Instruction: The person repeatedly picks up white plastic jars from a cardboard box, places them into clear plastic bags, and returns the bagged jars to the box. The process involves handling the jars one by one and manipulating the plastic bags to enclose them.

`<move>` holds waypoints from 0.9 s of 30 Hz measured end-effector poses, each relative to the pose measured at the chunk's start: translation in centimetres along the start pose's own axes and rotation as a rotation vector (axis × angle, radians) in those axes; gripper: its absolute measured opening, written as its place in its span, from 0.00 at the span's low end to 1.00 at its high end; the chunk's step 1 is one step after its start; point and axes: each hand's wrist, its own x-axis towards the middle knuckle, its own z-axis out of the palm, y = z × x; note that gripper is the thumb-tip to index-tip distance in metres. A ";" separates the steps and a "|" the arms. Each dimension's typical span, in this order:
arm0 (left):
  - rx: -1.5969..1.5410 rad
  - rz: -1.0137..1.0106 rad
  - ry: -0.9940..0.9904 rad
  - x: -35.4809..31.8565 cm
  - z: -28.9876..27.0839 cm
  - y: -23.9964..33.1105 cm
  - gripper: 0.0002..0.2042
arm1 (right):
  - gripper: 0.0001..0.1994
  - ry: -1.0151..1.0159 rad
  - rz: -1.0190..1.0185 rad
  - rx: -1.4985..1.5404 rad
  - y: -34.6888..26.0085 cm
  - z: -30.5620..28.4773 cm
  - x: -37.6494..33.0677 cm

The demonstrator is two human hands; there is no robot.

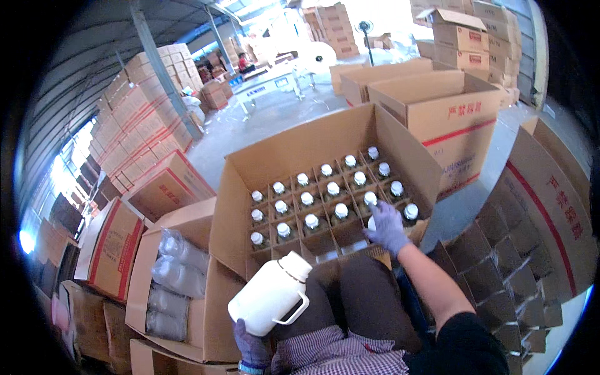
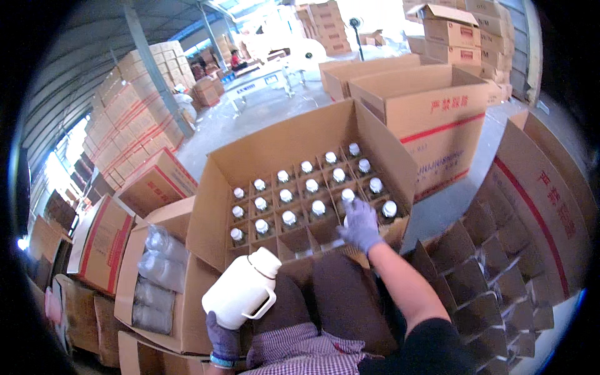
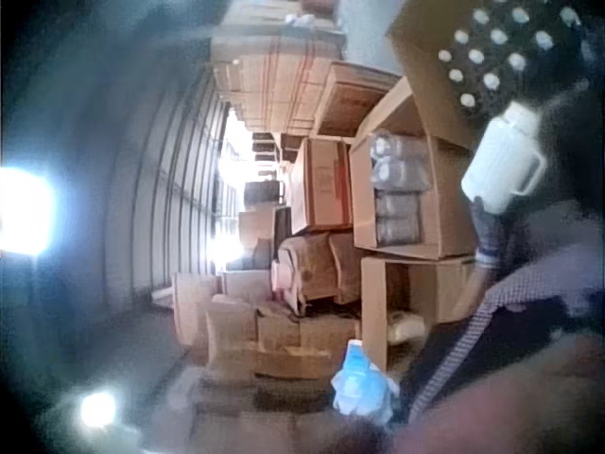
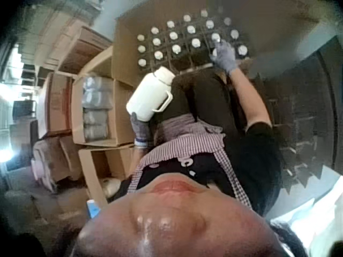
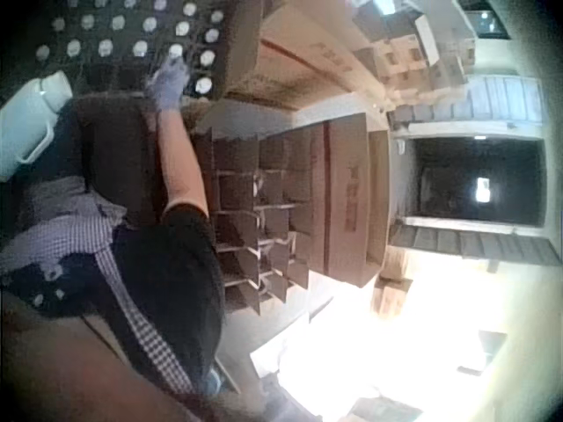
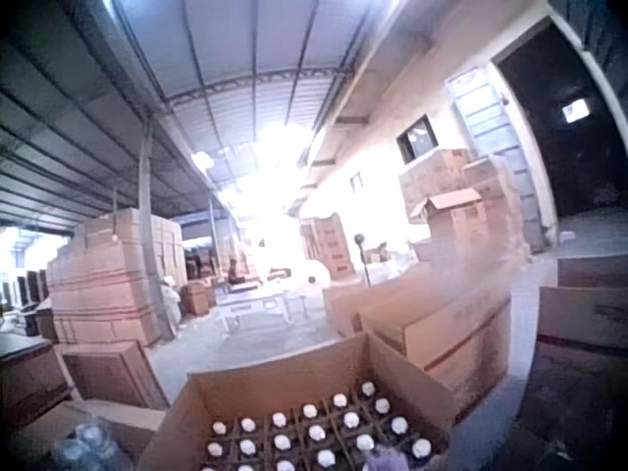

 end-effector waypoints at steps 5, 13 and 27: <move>0.105 0.359 0.127 -0.4 3.0 3.1 0.33 | 0.33 -0.538 -0.014 1.411 -9.0 -6.3 -7.0; 0.739 0.787 -0.053 0.1 2.0 4.9 0.38 | 0.25 -0.660 -0.120 1.472 -9.8 -8.8 -9.6; 0.220 0.175 0.032 0.2 3.4 1.9 0.25 | 0.45 -0.670 0.097 1.425 -9.0 -10.6 -14.5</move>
